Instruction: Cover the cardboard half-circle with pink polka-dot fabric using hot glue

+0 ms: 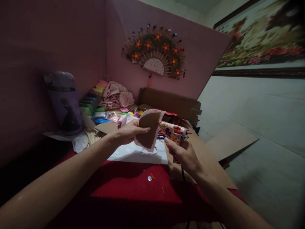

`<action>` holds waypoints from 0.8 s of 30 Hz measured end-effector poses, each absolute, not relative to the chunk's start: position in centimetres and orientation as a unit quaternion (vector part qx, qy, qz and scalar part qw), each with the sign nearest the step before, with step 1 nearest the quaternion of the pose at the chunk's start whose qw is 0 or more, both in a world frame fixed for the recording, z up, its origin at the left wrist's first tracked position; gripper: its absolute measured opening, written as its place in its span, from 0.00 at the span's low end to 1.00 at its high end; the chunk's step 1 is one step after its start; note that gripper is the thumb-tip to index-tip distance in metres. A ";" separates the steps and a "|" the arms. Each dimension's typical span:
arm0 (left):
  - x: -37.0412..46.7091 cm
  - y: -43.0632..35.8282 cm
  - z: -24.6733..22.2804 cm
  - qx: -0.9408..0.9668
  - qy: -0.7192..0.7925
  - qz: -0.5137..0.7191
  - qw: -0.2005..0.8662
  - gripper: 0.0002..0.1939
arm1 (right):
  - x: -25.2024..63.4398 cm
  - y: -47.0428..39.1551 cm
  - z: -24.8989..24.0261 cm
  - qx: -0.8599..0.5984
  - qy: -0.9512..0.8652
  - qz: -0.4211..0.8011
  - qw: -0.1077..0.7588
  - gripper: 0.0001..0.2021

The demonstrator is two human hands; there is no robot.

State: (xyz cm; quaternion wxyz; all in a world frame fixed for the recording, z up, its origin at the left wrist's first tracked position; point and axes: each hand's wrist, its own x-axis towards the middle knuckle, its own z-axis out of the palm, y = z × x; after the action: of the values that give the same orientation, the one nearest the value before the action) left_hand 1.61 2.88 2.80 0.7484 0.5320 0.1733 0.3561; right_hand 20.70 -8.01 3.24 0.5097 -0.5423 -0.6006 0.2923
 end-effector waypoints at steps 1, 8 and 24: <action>1.6 2.9 2.8 0.532 0.178 0.355 0.748 0.14 | 20.7 -8.1 3.1 -0.542 -0.600 0.296 0.509 0.15; 1.6 3.0 2.7 0.534 0.152 0.350 0.755 0.13 | 20.2 -8.1 3.6 -0.530 -0.593 0.297 0.528 0.13; 1.6 2.8 2.8 0.530 0.165 0.352 0.754 0.14 | 20.3 -8.2 3.0 -0.544 -0.591 0.300 0.515 0.16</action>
State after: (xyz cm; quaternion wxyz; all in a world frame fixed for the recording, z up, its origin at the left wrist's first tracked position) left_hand 1.63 2.83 2.83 0.7536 0.5299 0.1650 0.3523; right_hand 20.34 -8.17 3.03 0.5152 -0.5437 -0.5907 0.3002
